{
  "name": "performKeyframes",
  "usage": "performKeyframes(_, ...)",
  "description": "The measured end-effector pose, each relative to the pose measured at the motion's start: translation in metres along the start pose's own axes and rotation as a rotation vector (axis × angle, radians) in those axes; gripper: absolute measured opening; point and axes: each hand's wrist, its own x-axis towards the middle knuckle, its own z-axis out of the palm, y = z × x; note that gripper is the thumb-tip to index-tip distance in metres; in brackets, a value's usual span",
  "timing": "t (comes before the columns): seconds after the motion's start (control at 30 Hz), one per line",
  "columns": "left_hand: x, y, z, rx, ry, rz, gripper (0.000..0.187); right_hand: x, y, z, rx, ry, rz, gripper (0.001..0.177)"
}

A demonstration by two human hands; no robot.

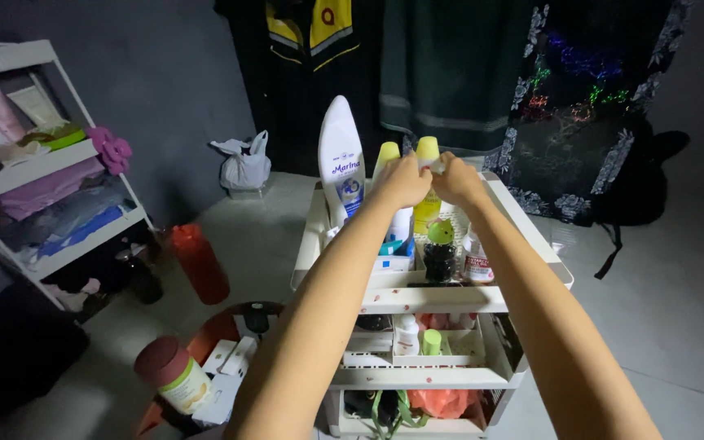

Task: Organizing various toiletries, cosmetics, and bottles into a plastic organizer and a multi-tiered shelf.

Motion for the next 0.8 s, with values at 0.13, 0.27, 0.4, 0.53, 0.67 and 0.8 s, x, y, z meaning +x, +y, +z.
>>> performKeyframes(0.13,-0.012,-0.004,-0.004,0.027,0.030,0.063,0.045,-0.011,-0.013,-0.013,-0.035,-0.048,0.106,0.052)
performKeyframes(0.27,-0.038,0.008,-0.031,0.027,0.106,0.112,0.040,-0.006,-0.005,-0.012,-0.056,-0.033,0.047,0.063)
performKeyframes(0.4,-0.062,0.017,-0.052,0.079,0.118,0.179,0.036,-0.032,-0.029,-0.044,-0.133,-0.105,0.030,0.065)
performKeyframes(0.53,-0.057,-0.006,-0.040,0.106,0.215,0.341,0.038,-0.068,-0.068,-0.090,-0.178,-0.051,0.161,0.067)
performKeyframes(0.67,-0.110,0.010,-0.068,-0.015,0.341,0.478,0.042,-0.107,-0.074,-0.115,-0.148,0.108,-0.027,0.061)
performKeyframes(0.8,-0.183,0.021,-0.101,-0.098,0.411,0.527,0.042,-0.168,-0.093,-0.141,-0.137,0.187,-0.194,0.050)
